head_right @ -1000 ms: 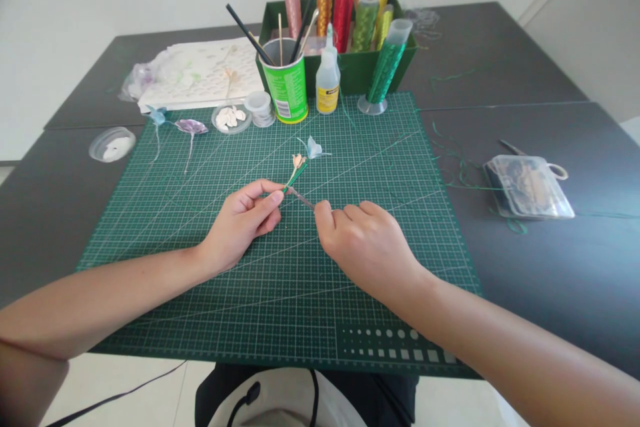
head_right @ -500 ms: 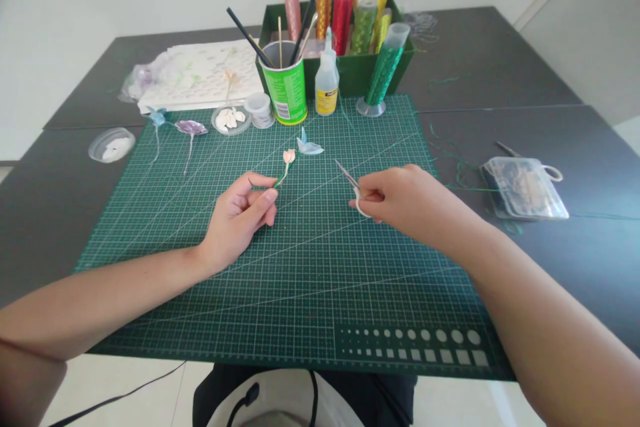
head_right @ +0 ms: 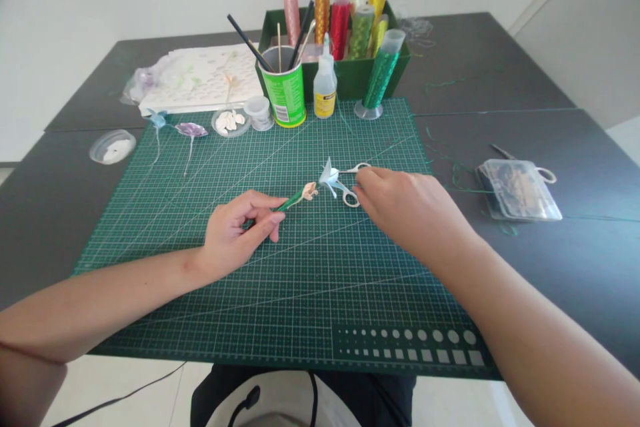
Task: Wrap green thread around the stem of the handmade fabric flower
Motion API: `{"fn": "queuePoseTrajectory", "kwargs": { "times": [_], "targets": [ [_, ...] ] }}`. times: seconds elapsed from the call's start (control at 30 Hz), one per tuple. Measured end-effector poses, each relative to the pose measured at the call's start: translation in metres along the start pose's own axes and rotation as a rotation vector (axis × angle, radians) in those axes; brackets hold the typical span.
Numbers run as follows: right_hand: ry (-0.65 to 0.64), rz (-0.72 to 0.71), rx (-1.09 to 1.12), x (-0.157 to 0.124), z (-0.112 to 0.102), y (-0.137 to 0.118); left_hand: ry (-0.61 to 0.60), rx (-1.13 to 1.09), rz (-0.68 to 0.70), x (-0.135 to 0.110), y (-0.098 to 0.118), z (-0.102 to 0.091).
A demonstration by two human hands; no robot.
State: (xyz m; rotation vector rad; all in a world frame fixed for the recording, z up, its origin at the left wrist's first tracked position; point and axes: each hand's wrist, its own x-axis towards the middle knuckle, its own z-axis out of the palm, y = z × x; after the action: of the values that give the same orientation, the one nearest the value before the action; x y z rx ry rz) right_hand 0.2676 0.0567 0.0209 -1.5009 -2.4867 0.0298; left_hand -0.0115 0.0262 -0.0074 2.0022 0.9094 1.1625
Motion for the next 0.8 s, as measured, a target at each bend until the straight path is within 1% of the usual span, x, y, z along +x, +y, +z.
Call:
{"fn": "queuePoseTrajectory", "kwargs": {
  "times": [0.03, 0.07, 0.1, 0.17, 0.23, 0.27, 0.33, 0.37, 0.43, 0.5, 0.67, 0.8],
  "targets": [
    [0.024, -0.003, 0.003, -0.001, 0.0, -0.005, 0.0, -0.009, -0.012, 0.0, 0.0, 0.0],
    [0.035, -0.001, 0.06, -0.001, 0.001, -0.011, 0.0, -0.017, -0.026, 0.0, 0.0, 0.0],
    [0.031, 0.011, 0.172, -0.001, 0.002, -0.017, 0.001, -0.021, -0.041, 0.001, 0.0, 0.0],
    [-0.004, 0.083, 0.538, 0.0, 0.005, -0.032, 0.007, -0.017, -0.066, 0.001, 0.0, 0.0],
    [-0.031, 0.243, 0.983, 0.001, 0.011, -0.048, 0.013, -0.002, -0.083, 0.001, -0.001, 0.001],
    [-0.017, 0.32, 1.149, 0.001, 0.013, -0.056, 0.013, 0.004, -0.086, 0.001, -0.001, 0.001],
    [0.018, 0.415, 1.385, 0.003, 0.017, -0.067, 0.01, 0.01, -0.093, 0.0, 0.0, 0.002],
    [0.039, 0.442, 1.46, 0.003, 0.019, -0.071, 0.006, 0.011, -0.098, 0.0, 0.0, 0.002],
    [0.076, 0.474, 1.552, 0.005, 0.019, -0.076, 0.0, 0.011, -0.106, -0.001, 0.001, 0.003],
    [0.091, 0.488, 1.596, 0.006, 0.017, -0.077, -0.004, 0.014, -0.111, -0.002, 0.001, 0.004],
    [0.071, 0.488, 1.69, 0.004, 0.013, -0.077, 0.001, 0.017, -0.112, -0.003, 0.002, 0.004],
    [0.054, 0.531, 1.735, 0.003, 0.012, -0.077, -0.006, 0.008, -0.119, -0.002, 0.002, 0.004]
  ]
}}
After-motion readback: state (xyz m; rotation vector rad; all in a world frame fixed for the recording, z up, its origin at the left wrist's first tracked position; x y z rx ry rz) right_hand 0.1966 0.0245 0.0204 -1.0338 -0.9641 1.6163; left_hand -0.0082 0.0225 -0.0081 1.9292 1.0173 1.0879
